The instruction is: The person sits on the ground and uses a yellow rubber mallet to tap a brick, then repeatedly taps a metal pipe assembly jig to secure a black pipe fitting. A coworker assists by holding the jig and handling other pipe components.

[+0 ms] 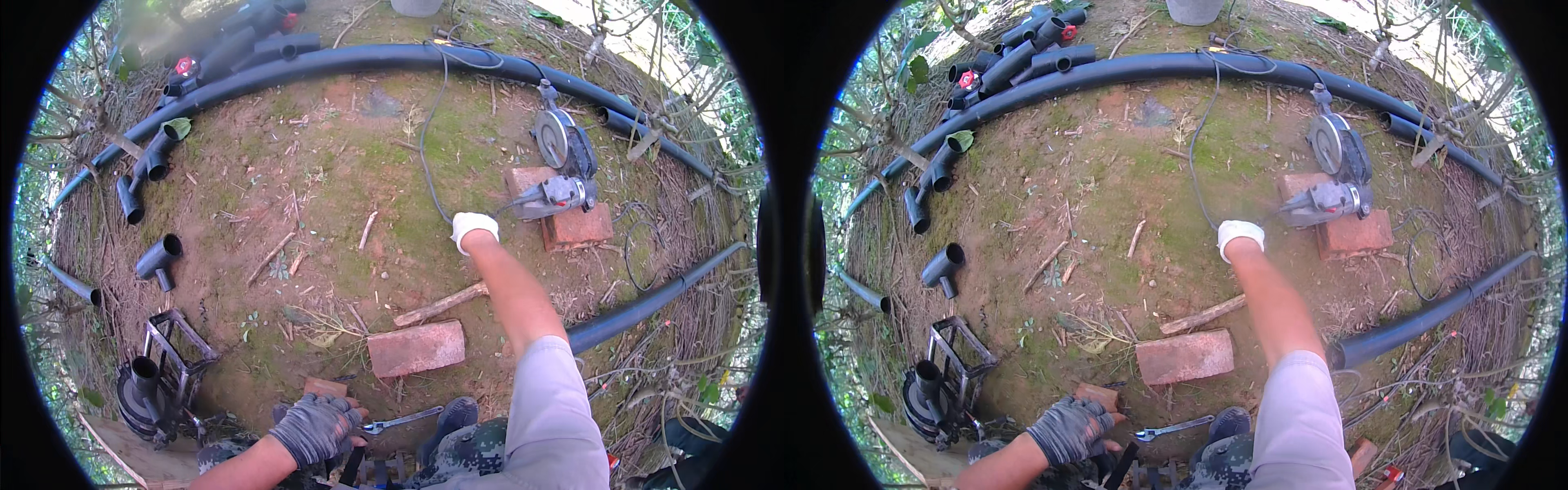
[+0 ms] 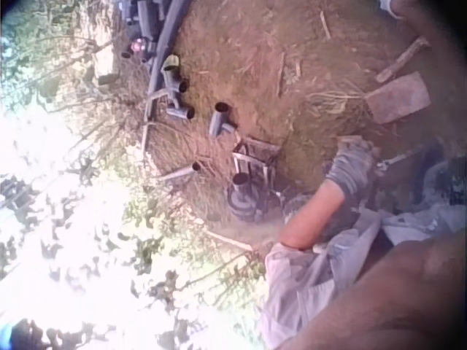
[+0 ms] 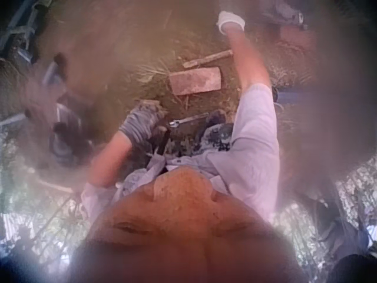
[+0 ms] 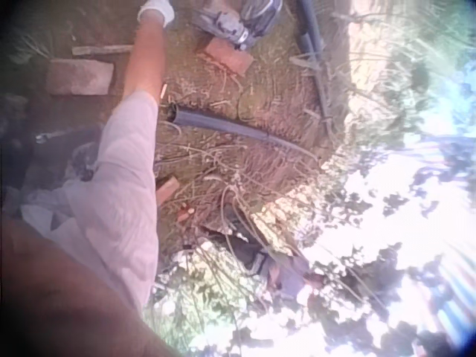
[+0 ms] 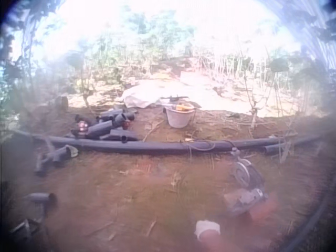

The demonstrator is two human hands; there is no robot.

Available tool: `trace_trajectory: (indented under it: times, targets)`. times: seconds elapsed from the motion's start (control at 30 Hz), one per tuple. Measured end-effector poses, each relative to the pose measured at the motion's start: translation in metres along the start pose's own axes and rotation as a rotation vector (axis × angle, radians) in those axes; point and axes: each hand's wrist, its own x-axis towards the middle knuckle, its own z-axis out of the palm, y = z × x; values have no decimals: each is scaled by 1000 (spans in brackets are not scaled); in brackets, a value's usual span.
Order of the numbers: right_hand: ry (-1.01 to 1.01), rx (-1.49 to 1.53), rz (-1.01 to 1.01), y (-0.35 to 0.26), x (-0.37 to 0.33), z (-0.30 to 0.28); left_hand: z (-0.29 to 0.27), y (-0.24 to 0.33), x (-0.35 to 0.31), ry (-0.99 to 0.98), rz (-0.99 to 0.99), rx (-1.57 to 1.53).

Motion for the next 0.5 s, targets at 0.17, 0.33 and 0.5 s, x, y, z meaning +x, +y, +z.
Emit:
trace_trajectory:
  times: [0.17, 0.33, 0.5]
  targets:
    - [265, 242, -131, -11, 39, -49, -2, -10, -2, 62, 3, -20]
    - [910, 1873, -92, 46, 51, -143, -4, -14, -4, 70, -24, -44]
    - [1002, 1514, 102, 133, 35, -147, -13, -18, 3, 101, 71, -105]
